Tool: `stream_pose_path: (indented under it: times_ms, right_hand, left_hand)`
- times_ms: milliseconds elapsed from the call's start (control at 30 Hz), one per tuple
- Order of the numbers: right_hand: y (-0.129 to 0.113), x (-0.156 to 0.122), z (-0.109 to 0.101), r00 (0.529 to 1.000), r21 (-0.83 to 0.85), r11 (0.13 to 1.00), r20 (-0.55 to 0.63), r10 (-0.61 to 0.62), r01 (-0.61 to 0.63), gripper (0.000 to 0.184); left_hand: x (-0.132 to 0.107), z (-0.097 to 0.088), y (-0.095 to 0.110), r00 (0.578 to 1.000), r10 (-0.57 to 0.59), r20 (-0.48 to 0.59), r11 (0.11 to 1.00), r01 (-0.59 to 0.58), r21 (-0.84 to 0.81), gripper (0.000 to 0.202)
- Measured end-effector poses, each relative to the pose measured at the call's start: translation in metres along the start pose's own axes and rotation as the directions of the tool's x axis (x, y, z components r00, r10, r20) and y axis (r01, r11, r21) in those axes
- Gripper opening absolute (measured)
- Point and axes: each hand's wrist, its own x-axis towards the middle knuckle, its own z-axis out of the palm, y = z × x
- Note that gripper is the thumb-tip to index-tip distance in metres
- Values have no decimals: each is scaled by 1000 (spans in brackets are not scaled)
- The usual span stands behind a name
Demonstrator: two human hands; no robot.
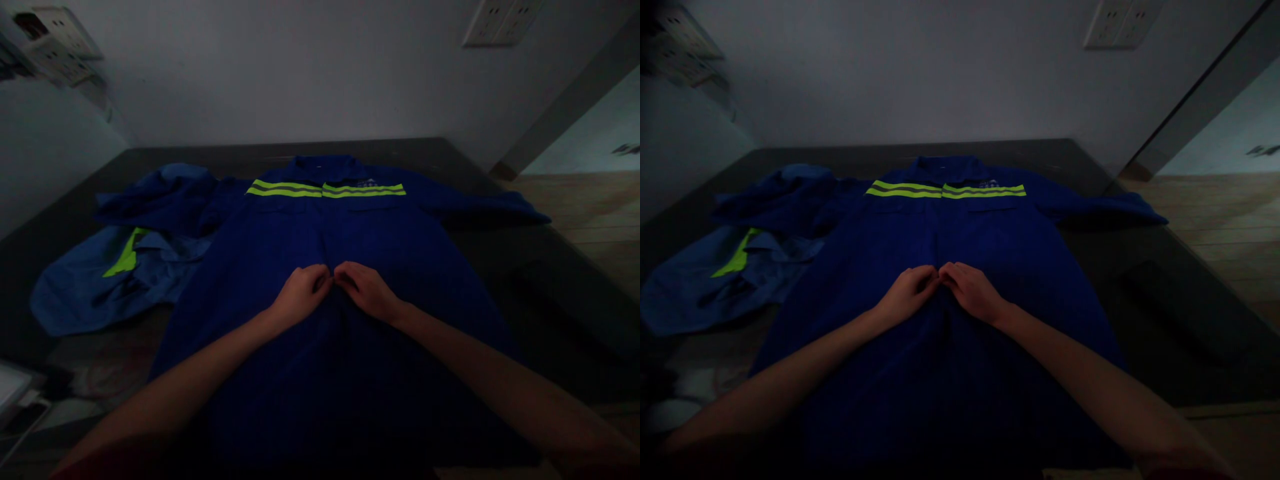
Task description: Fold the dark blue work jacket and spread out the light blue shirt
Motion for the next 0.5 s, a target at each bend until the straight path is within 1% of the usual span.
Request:
stream_pose_path:
  times_ms: [167,267,433,500]
  right_hand:
    - [0,1,-6,999,55,998,7,34,-35,8]
    - [-1,2,-9,994,133,986,5,105,-105,6]
    - [-2,6,-10,972,310,925,-19,235,-218,8]
    - [-1,7,-8,963,374,895,-18,269,-243,9]
  left_hand:
    - [1,-2,-1,1000,-6,14,1000,6,0,20]
    - [1,-4,-1,1000,-7,14,1000,6,14,20]
    - [0,-6,1,1000,-7,9,993,6,120,19]
    - [0,-6,3,999,-31,14,994,29,102,19]
